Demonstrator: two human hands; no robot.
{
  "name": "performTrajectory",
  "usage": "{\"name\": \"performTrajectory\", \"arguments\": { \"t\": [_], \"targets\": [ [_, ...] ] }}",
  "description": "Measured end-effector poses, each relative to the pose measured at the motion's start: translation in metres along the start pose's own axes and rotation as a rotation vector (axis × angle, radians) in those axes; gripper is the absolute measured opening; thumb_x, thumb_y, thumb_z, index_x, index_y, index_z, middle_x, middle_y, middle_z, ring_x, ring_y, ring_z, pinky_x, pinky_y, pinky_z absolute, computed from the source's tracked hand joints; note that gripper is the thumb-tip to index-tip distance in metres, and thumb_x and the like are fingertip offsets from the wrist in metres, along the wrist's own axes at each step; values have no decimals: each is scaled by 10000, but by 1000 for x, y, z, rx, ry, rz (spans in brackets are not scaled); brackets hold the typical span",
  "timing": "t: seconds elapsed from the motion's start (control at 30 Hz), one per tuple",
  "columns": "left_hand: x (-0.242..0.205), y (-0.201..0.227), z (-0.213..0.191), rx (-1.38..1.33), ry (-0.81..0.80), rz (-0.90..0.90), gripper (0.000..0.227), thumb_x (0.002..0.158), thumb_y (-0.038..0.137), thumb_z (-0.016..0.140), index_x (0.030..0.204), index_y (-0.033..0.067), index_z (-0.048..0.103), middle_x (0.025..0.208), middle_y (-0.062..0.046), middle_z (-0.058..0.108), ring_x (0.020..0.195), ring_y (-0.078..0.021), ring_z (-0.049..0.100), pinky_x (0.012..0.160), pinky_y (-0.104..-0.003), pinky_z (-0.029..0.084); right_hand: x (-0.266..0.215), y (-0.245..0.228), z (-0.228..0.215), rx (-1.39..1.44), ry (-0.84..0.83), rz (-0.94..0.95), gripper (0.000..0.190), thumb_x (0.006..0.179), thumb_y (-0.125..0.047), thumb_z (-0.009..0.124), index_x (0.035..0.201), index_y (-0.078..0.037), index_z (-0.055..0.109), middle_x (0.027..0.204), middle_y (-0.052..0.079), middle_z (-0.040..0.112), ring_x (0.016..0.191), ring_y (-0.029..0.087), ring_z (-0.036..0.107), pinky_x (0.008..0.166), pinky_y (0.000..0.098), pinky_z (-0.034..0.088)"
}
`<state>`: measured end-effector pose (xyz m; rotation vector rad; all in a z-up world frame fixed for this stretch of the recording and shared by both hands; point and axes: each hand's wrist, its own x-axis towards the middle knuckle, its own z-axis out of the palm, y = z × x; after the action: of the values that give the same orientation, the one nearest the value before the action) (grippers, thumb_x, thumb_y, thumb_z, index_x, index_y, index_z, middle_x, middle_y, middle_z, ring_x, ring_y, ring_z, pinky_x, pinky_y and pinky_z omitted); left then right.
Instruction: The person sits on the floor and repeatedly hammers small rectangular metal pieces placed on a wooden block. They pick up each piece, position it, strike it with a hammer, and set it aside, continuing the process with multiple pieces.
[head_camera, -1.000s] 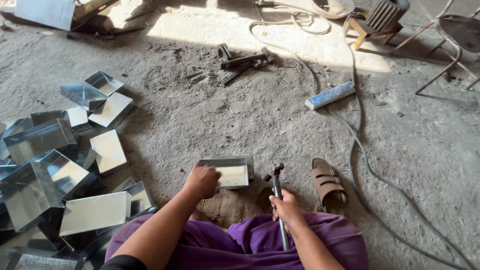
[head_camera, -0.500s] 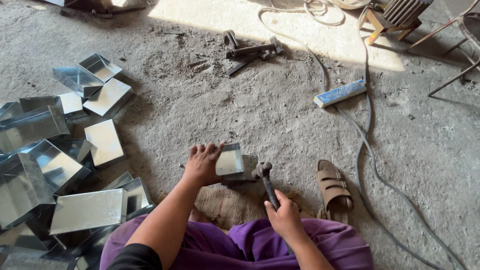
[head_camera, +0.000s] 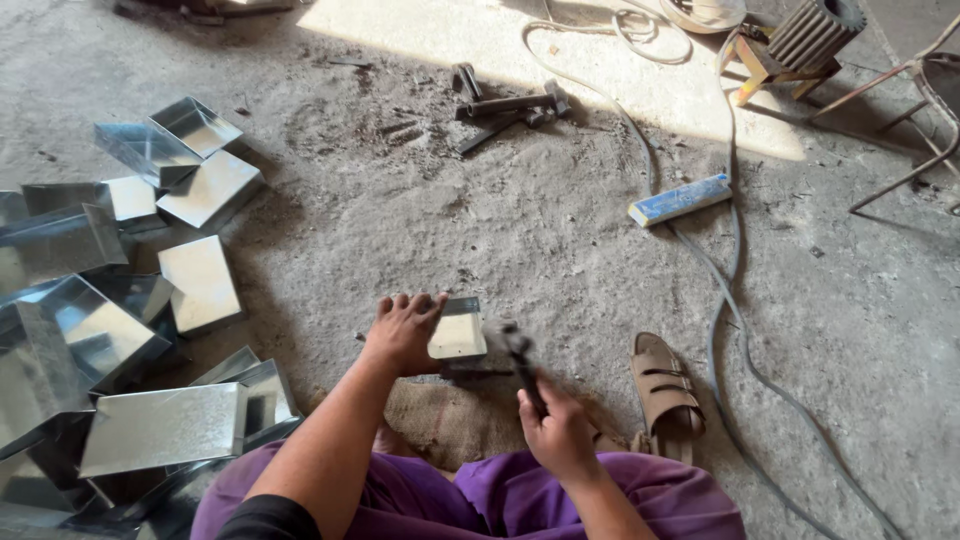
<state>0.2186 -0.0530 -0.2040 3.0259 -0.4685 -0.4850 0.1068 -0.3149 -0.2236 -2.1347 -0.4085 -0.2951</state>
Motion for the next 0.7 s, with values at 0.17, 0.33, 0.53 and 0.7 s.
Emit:
{"name": "performTrajectory", "arguments": {
  "t": [0.17,0.33,0.53,0.7],
  "targets": [
    [-3,-5,-5,-19,-53,-27,1320,643,825,765,1631,179,175,1522,-125,396,1374,-335,376,1179,-481,256,0,10,7,-134,35,61,351,918,-145,686,1222,30,676,883,205,763,763,285,773,618,369,610],
    [-3,-1,7,-66,44,-20,1276,647,767,781,1616,150,226,1498,-115,434,1359,-333,408,1172,-507,269,-7,14,6,-96,33,139,394,943,-168,652,1304,-9,635,839,176,767,706,261,782,606,370,612],
    [-1,-6,0,-83,-16,-40,1318,622,750,825,1621,173,186,1514,-115,402,1360,-335,387,1165,-507,254,4,10,16,-151,15,14,377,935,-153,674,1283,-10,636,906,197,766,804,322,769,668,411,610],
    [-7,-1,8,-61,7,-43,1326,620,779,802,1631,171,197,1504,-97,438,1365,-313,402,1186,-484,258,-2,6,14,-162,-278,541,497,977,-201,616,1462,-112,548,897,158,751,760,320,782,675,421,628]
  ]
}}
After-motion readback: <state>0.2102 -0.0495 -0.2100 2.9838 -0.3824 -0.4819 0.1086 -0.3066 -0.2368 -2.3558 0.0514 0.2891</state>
